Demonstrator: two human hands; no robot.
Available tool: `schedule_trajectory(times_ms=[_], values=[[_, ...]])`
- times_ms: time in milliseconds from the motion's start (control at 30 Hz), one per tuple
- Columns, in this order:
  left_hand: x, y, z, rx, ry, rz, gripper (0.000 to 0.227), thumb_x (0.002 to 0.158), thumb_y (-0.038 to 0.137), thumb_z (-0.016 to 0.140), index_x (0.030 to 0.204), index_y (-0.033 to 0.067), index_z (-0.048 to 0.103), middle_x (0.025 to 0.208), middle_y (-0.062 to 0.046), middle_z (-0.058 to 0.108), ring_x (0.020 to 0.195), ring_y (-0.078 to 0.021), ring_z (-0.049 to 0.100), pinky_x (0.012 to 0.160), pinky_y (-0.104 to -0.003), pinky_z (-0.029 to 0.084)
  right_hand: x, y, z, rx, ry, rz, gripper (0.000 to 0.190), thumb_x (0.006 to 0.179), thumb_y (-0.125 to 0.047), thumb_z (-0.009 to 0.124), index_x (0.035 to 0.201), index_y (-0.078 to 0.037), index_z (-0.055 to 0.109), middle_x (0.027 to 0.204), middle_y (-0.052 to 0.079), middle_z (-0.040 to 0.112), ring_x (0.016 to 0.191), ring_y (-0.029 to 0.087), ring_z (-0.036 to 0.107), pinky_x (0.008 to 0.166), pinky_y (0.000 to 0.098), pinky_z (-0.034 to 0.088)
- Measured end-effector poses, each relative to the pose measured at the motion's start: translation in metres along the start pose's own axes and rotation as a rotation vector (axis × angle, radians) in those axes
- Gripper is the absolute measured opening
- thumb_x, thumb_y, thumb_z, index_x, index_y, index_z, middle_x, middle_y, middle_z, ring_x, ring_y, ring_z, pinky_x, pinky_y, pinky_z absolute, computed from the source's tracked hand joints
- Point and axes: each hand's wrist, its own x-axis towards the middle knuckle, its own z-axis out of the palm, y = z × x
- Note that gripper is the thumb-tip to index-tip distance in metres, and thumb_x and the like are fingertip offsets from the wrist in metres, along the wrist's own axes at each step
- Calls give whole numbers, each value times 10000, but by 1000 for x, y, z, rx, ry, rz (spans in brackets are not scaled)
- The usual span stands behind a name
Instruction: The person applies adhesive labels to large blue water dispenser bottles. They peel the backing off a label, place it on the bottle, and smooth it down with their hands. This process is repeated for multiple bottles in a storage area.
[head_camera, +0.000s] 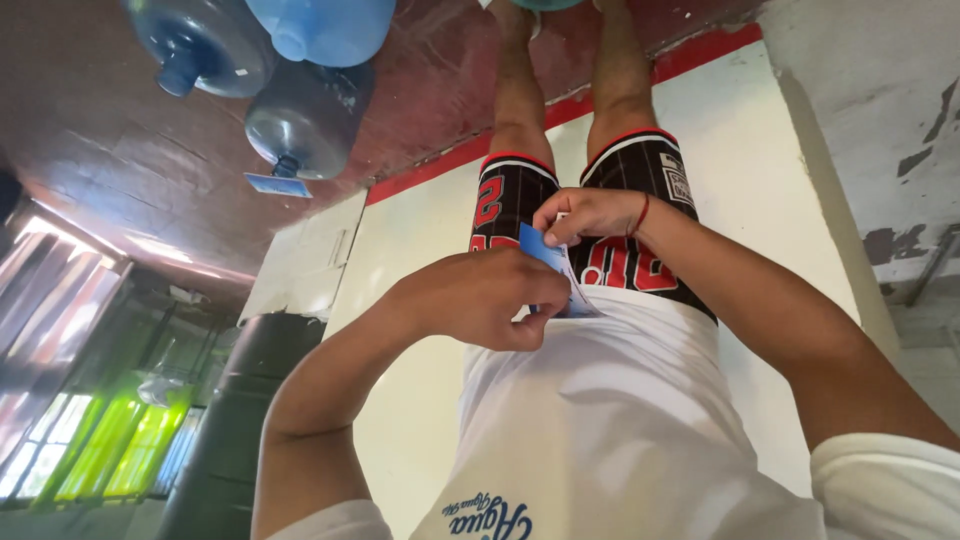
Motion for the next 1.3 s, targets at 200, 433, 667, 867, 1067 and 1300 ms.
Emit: schedule_trajectory(times_ms=[200, 433, 667, 867, 1067, 1300], values=[[-10, 6, -8, 175, -1, 2, 46, 834, 124, 572, 865, 90, 580, 782, -107, 651, 762, -357, 669, 583, -445, 544, -8, -20, -18, -83, 100, -103, 187, 760, -89, 779, 903, 6, 706, 656, -16, 565, 591, 61, 494, 514, 208, 392], [-28, -53, -22, 1016, 654, 297, 252, 931, 145, 656, 1180, 106, 651, 1186, -189, 645, 1135, -404, 646, 985, -530, 509, -113, -115, -3, -986, 707, -607, 171, 826, -37, 807, 961, 19, 719, 799, 174, 634, 729, 290, 609, 643, 379, 489], [53, -209, -70, 687, 912, -366, 390, 938, 423, 633, 957, 36, 593, 906, -128, 602, 871, -347, 597, 722, -487, 505, -185, -132, -10, -2025, 1470, -774, 52, 891, -2, 815, 899, -52, 802, 758, 49, 448, 775, 247, 444, 814, 416, 370], [203, -283, -157, -147, 990, -963, 889, 695, 776, 489, 1181, 35, 561, 1141, -202, 681, 1062, -421, 660, 833, -531, 539, -184, -124, -23, -2163, 1416, -656, 86, 936, 76, 864, 974, 29, 803, 846, 114, 543, 847, 328, 510, 838, 457, 374], [209, -350, -51, -656, 792, -980, 617, 675, 619, 620, 1043, 124, 593, 964, -107, 633, 837, -259, 613, 707, -364, 479, -158, -109, -35, -2071, 1364, -453, 97, 949, 16, 857, 905, 5, 771, 770, 91, 591, 716, 264, 515, 865, 435, 375], [207, -476, 88, -816, 750, -1072, 479, 585, 308, 709, 1000, 80, 632, 870, -134, 741, 793, -301, 724, 709, -389, 543, -86, -117, -71, -1738, 1399, -418, 120, 956, 10, 811, 867, -3, 732, 719, 65, 576, 712, 256, 545, 835, 415, 388]])
